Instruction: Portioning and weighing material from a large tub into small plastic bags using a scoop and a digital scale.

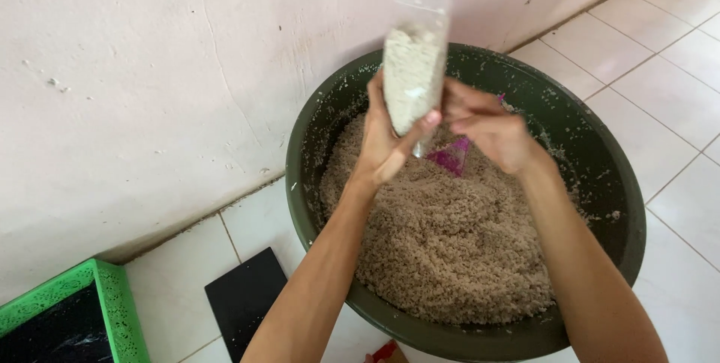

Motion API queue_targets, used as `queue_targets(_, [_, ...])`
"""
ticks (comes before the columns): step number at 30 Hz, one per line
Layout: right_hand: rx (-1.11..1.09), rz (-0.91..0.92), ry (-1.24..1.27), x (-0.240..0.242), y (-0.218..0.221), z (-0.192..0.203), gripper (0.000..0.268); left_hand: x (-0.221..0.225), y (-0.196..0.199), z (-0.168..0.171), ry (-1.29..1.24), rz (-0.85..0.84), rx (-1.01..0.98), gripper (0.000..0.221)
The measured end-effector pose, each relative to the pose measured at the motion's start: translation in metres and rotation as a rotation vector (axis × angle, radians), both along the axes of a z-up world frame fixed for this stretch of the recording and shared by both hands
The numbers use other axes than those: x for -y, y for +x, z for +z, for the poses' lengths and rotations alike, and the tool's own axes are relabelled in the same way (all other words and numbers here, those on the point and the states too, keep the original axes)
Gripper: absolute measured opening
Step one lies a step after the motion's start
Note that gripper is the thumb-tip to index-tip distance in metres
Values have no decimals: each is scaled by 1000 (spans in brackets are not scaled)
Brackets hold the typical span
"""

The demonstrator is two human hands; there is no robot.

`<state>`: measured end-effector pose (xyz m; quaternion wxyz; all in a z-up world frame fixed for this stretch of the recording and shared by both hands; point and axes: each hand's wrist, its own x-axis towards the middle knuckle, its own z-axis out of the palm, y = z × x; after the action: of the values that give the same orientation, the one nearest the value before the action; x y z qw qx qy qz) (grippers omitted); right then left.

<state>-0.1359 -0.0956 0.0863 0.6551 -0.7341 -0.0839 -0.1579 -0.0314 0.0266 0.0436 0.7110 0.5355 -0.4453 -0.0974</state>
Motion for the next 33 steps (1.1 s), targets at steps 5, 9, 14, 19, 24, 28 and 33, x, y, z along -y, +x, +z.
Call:
queue_targets(5, [-329,-66,-256,-29,-3,24,80,11,18,-19,-49,94,12,101])
queue_targets(9, [-590,-44,-436,-17,-4,15,72,7,14,-12,-53,203,21,103])
queue_targets(14, [-549,-181,-571,-3,-6,11,52,15,18,-22,-99,237,53,104])
queue_targets(19, [-446,-199,-572,-8,-7,11,44,22,21,-27,-98,255,62,104])
queue_targets(24, [-547,-71,-612,-1,-9,5,29,17,22,-25,-69,279,69,103])
queue_targets(28, [-670,-175,-625,21,-12,-5,21,19,23,-29,-50,270,75,104])
queue_targets(33, [-375,-351,-648,28,-6,0,59,21,18,-32,-27,255,133,104])
